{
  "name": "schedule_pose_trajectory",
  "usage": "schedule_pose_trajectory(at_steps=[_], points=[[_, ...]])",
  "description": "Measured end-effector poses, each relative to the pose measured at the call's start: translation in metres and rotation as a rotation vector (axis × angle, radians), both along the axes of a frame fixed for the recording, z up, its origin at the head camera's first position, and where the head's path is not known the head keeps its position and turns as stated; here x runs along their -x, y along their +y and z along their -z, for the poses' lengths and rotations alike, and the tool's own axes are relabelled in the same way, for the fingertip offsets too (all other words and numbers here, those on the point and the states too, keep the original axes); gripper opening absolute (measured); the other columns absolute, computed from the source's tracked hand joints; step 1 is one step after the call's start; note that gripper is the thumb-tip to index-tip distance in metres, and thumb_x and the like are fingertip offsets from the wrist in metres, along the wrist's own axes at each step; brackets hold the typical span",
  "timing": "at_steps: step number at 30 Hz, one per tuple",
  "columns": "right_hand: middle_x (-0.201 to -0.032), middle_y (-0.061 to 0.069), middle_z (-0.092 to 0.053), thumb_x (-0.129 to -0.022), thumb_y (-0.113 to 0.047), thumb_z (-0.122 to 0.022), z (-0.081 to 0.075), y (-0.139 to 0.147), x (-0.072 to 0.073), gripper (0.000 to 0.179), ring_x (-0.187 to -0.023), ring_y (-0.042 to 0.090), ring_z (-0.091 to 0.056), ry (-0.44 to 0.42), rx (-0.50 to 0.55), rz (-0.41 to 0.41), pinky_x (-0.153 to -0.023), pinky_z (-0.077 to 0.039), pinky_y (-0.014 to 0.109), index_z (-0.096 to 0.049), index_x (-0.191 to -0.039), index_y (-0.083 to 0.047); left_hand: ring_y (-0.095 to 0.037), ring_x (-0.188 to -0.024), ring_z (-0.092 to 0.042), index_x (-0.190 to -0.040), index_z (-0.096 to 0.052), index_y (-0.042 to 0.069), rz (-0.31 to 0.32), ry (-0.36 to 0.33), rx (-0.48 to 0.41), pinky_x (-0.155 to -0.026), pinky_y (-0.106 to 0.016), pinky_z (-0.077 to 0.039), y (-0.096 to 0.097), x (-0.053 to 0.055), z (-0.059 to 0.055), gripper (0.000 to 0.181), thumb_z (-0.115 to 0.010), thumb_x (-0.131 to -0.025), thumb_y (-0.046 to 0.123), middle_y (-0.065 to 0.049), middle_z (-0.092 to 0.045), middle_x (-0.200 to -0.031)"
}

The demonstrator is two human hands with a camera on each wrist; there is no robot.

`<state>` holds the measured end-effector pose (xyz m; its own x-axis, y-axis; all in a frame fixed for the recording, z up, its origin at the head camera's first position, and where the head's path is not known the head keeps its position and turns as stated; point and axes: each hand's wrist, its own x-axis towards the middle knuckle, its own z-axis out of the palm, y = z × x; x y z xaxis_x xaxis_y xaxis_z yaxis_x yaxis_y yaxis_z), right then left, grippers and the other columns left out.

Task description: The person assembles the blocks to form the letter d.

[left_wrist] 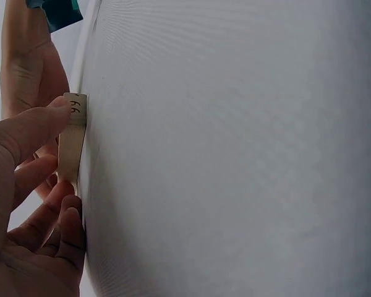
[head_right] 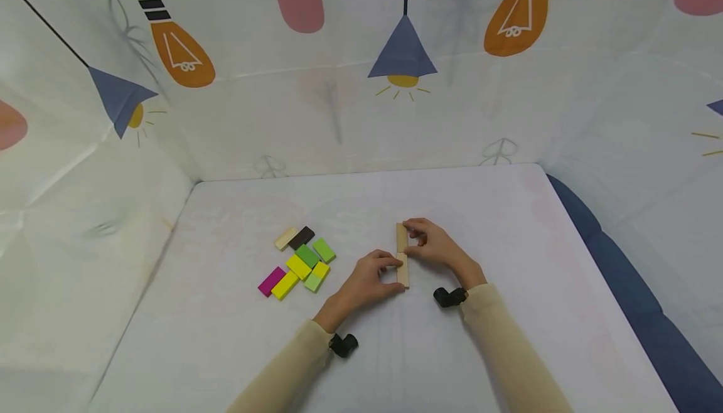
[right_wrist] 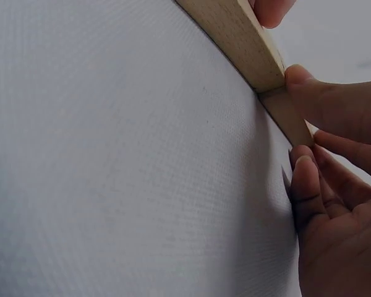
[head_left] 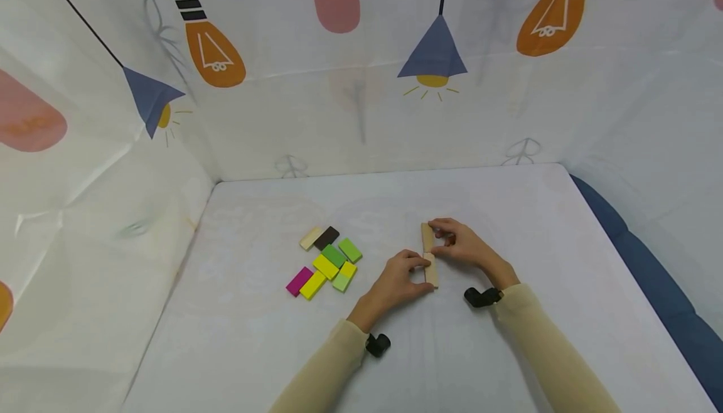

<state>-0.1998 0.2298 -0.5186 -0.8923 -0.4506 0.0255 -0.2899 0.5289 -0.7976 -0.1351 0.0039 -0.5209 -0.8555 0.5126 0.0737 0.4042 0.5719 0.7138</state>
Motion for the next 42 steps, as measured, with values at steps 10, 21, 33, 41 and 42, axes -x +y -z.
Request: schedule_pose_trajectory(at_steps=[10, 21, 33, 41, 42], points=[[-0.147, 0.027, -0.052, -0.087, -0.014, -0.083, 0.002, -0.001, 0.001, 0.067, -0.113, 0.034, -0.061, 0.000, -0.001, 0.007, -0.085, -0.053, 0.025, -0.054, -0.144, 0.007, -0.012, -0.103, -0.062, -0.125, -0.074, 0.012, 0.001, 0.002, 0.008, -0.088, -0.019, -0.052, 0.000, -0.001, 0.003, 0.045, -0.087, -0.084, 0.027, -0.007, -0.065, -0.123], [-0.145, 0.029, -0.053, -0.088, -0.012, -0.082, -0.002, -0.004, -0.003, 0.067, -0.111, 0.035, -0.063, 0.027, 0.003, 0.007, -0.083, -0.054, 0.028, -0.052, -0.144, 0.008, -0.011, -0.102, -0.061, -0.126, -0.073, 0.013, -0.009, -0.002, 0.028, -0.088, -0.020, -0.051, -0.001, -0.001, 0.000, 0.046, -0.087, -0.085, 0.029, -0.006, -0.065, -0.122], [-0.121, 0.017, -0.063, -0.086, -0.014, -0.084, 0.010, -0.011, -0.031, 0.056, -0.096, 0.022, -0.062, 0.093, 0.067, 0.088, -0.078, -0.054, 0.026, -0.063, -0.135, 0.001, -0.016, -0.102, -0.064, -0.135, -0.067, 0.013, -0.017, -0.023, -0.050, -0.087, -0.021, -0.054, -0.024, -0.004, -0.011, 0.053, -0.083, -0.088, 0.032, -0.004, -0.064, -0.130], [-0.130, 0.018, -0.064, -0.085, -0.011, -0.085, 0.014, -0.014, -0.036, 0.045, -0.099, 0.025, -0.064, 0.132, 0.078, 0.096, -0.078, -0.055, 0.025, -0.070, -0.125, 0.000, -0.028, -0.103, -0.064, -0.136, -0.065, 0.007, -0.049, 0.017, -0.138, -0.084, -0.034, -0.059, -0.056, 0.005, -0.023, 0.051, -0.081, -0.091, 0.026, -0.013, -0.065, -0.131], [-0.130, 0.018, -0.064, -0.085, -0.011, -0.085, 0.014, -0.014, -0.036, 0.043, -0.099, 0.026, -0.065, 0.133, 0.080, 0.092, -0.078, -0.055, 0.025, -0.071, -0.124, 0.000, -0.030, -0.103, -0.064, -0.136, -0.065, 0.006, -0.058, 0.021, -0.147, -0.085, -0.035, -0.059, -0.062, 0.007, -0.025, 0.051, -0.081, -0.091, 0.026, -0.013, -0.065, -0.131]])
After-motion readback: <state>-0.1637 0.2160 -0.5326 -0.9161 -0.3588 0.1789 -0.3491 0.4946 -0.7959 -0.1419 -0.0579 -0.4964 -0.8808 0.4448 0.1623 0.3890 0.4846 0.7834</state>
